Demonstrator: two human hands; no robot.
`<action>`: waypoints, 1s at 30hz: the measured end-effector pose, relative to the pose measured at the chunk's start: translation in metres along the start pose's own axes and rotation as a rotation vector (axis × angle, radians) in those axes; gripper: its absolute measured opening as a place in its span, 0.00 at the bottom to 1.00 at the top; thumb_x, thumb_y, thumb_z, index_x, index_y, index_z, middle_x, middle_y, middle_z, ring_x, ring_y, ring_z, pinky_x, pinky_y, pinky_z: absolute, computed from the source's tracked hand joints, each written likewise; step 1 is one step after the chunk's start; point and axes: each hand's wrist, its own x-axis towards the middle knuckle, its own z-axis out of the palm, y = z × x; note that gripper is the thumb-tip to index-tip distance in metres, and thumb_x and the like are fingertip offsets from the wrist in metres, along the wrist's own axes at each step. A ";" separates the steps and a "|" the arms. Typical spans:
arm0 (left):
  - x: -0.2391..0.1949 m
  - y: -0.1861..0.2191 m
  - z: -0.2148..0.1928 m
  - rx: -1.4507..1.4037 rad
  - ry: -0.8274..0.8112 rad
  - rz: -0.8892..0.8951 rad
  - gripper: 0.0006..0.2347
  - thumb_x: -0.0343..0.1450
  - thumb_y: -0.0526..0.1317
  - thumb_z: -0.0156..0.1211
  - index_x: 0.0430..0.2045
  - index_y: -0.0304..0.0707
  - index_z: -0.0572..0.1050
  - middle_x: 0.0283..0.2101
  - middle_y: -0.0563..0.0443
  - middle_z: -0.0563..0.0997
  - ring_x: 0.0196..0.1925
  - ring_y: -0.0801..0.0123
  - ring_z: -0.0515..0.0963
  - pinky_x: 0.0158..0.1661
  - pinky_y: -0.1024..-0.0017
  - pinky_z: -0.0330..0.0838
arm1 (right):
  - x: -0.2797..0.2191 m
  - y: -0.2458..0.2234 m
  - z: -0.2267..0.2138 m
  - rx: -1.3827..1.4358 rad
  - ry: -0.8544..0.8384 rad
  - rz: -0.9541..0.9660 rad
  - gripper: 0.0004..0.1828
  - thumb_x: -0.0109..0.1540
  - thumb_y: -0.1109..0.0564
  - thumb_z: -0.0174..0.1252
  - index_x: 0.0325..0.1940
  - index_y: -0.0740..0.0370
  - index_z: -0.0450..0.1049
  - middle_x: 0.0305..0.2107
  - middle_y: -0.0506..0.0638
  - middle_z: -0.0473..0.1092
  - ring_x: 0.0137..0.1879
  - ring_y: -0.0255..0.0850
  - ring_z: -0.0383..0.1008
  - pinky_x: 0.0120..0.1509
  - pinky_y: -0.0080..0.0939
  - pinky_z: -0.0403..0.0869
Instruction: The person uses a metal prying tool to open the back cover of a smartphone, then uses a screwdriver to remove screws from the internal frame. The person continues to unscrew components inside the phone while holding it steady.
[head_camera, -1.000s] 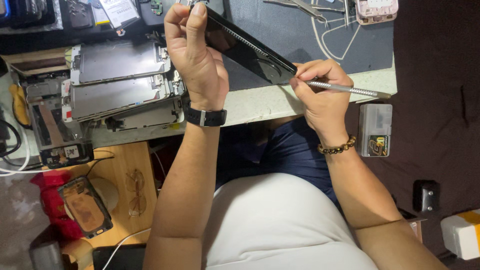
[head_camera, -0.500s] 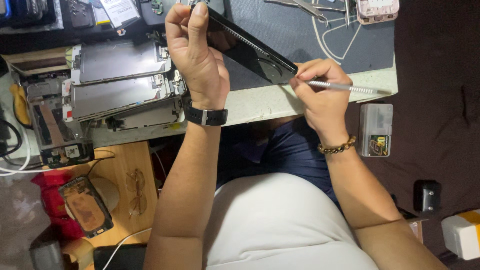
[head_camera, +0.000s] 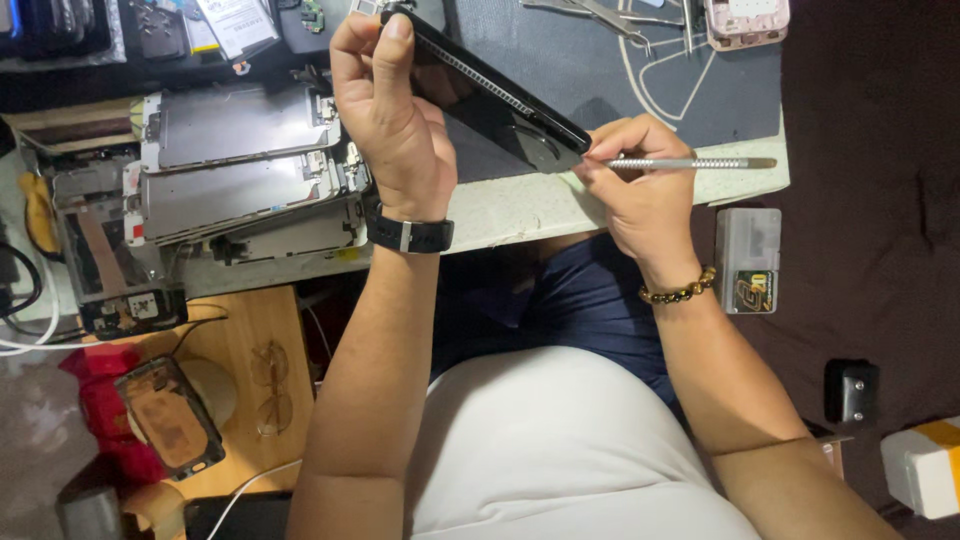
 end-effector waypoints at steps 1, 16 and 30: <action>0.000 0.002 0.001 -0.005 -0.003 0.000 0.05 0.80 0.33 0.63 0.42 0.34 0.72 0.37 0.55 0.77 0.40 0.78 0.76 0.46 0.80 0.72 | 0.001 0.001 0.001 -0.007 0.011 -0.015 0.12 0.61 0.74 0.64 0.40 0.64 0.71 0.42 0.51 0.73 0.45 0.32 0.72 0.54 0.30 0.73; -0.009 0.006 -0.015 -0.090 -0.099 -0.117 0.18 0.81 0.45 0.45 0.56 0.28 0.72 0.58 0.43 0.77 0.65 0.65 0.73 0.67 0.66 0.66 | 0.002 0.003 0.005 0.081 0.073 0.020 0.11 0.62 0.74 0.65 0.40 0.65 0.72 0.42 0.51 0.72 0.47 0.33 0.71 0.56 0.32 0.72; -0.016 0.011 -0.010 0.121 -0.030 -0.162 0.23 0.78 0.45 0.49 0.64 0.24 0.68 0.63 0.37 0.74 0.66 0.59 0.75 0.65 0.57 0.75 | 0.024 -0.038 -0.006 -0.069 0.065 -0.079 0.12 0.73 0.60 0.57 0.35 0.63 0.70 0.42 0.57 0.78 0.49 0.40 0.82 0.59 0.38 0.81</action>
